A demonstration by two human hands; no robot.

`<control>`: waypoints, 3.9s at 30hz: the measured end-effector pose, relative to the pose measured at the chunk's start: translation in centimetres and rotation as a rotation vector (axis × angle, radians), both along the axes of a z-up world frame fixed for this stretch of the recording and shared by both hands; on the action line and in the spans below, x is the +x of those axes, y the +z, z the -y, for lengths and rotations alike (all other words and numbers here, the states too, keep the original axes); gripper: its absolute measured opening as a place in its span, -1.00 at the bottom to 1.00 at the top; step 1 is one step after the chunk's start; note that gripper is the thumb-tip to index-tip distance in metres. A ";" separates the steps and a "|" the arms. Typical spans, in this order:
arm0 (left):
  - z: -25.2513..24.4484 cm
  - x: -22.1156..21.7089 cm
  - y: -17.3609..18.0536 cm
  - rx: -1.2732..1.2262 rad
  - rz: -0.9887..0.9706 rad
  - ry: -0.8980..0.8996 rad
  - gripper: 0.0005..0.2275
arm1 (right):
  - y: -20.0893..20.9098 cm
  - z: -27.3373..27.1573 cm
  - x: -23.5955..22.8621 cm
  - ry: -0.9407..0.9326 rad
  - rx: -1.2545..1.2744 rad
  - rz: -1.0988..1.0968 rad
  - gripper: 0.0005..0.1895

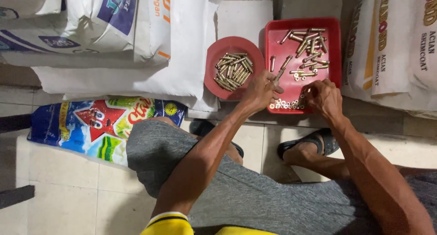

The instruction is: Assembling small metal bolts and washers by hand in a warehouse setting.

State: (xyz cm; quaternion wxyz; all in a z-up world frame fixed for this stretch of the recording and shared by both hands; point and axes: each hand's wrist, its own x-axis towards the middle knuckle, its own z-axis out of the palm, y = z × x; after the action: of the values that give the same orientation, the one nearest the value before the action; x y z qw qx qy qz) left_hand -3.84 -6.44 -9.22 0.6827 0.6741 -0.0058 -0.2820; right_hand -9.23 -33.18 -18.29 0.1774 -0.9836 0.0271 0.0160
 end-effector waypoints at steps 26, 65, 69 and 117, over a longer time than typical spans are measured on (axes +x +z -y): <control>0.2 -0.7 -0.1 0.001 0.085 -0.101 -0.81 | 14.0 -7.8 2.2 -0.130 1.184 0.015 -0.80; -3.6 -0.1 4.3 -0.061 0.160 0.092 -0.83 | 0.5 -3.3 2.4 0.137 -0.129 0.037 -0.84; -3.1 -0.4 5.2 -0.074 0.152 0.083 -0.81 | -0.9 -2.7 1.6 0.259 -0.282 0.068 -0.79; -0.5 1.1 -4.1 0.406 0.718 -0.206 -0.87 | 14.2 -7.2 2.2 0.115 0.574 -0.169 -0.57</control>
State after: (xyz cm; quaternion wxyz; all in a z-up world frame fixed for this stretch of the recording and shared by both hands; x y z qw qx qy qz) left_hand -2.72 -5.92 -13.28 0.4590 0.8462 -0.2549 -0.0913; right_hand -7.04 -25.99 -4.12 0.4438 -0.8885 -0.0194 0.1149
